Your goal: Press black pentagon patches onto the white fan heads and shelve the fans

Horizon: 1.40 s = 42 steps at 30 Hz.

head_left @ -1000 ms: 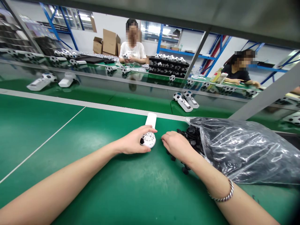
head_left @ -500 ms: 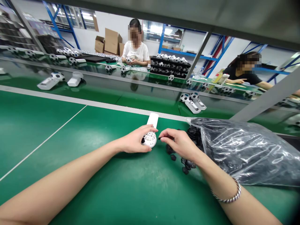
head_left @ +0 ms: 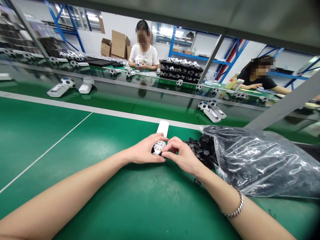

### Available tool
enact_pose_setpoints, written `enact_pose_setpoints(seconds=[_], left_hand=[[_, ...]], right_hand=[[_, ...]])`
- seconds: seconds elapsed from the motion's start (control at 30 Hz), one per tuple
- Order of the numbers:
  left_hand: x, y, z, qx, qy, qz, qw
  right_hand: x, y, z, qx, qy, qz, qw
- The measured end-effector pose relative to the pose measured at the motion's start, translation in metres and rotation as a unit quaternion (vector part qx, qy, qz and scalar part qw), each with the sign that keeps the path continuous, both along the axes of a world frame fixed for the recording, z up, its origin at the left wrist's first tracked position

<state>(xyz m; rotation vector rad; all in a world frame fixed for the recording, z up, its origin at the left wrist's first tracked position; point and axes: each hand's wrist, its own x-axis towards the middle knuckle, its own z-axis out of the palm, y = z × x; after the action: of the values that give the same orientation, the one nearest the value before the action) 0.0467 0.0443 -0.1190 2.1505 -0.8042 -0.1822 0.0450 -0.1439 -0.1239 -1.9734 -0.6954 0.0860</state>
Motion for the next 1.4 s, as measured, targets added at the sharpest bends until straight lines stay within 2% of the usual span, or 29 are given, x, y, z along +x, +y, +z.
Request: enact_pose_setpoints(seconds=[0.2,0.3,0.4,0.47,0.53,0.63,0.73,0.83,0.97,1.13,1.3,1.4], left_hand=[[-0.001,-0.002,-0.002,-0.020,0.006,0.012,1.000],[-0.001,-0.004,-0.005,-0.035,0.021,0.031,0.999],[0.000,-0.006,-0.007,-0.043,0.037,0.055,0.997],[0.000,-0.006,-0.008,-0.048,0.040,0.058,0.996],[0.001,-0.006,-0.008,-0.050,0.041,0.057,0.996],[0.000,-0.005,-0.007,-0.047,0.037,0.055,0.997],[0.000,-0.005,-0.008,-0.043,0.028,0.053,0.997],[0.000,-0.004,-0.008,-0.031,0.022,0.050,0.998],[0.000,-0.003,-0.006,-0.019,0.022,0.039,0.999],[0.000,-0.003,-0.003,0.006,0.017,0.036,0.999],[0.000,-0.003,-0.004,0.010,0.016,0.040,0.999],[0.000,-0.002,-0.004,0.006,0.010,0.034,0.999]], right_hand=[[0.005,0.001,-0.008,0.025,0.028,-0.020,0.999],[0.006,0.001,-0.009,0.048,0.102,-0.034,0.993],[0.006,0.001,-0.011,0.106,0.207,-0.001,0.973],[0.006,0.000,-0.011,0.118,0.225,0.019,0.967],[0.005,-0.001,-0.009,0.087,0.167,0.007,0.982],[0.000,-0.003,-0.005,0.003,0.000,-0.019,1.000],[-0.007,-0.003,-0.002,-0.052,-0.122,0.013,0.991],[-0.012,-0.004,-0.003,-0.095,-0.176,0.044,0.979],[-0.011,-0.008,-0.003,-0.111,-0.181,0.068,0.975],[-0.006,-0.011,0.005,-0.052,-0.135,0.019,0.989],[-0.005,-0.009,0.005,-0.011,-0.020,0.001,1.000],[-0.006,-0.008,0.005,-0.010,-0.038,-0.004,0.999]])
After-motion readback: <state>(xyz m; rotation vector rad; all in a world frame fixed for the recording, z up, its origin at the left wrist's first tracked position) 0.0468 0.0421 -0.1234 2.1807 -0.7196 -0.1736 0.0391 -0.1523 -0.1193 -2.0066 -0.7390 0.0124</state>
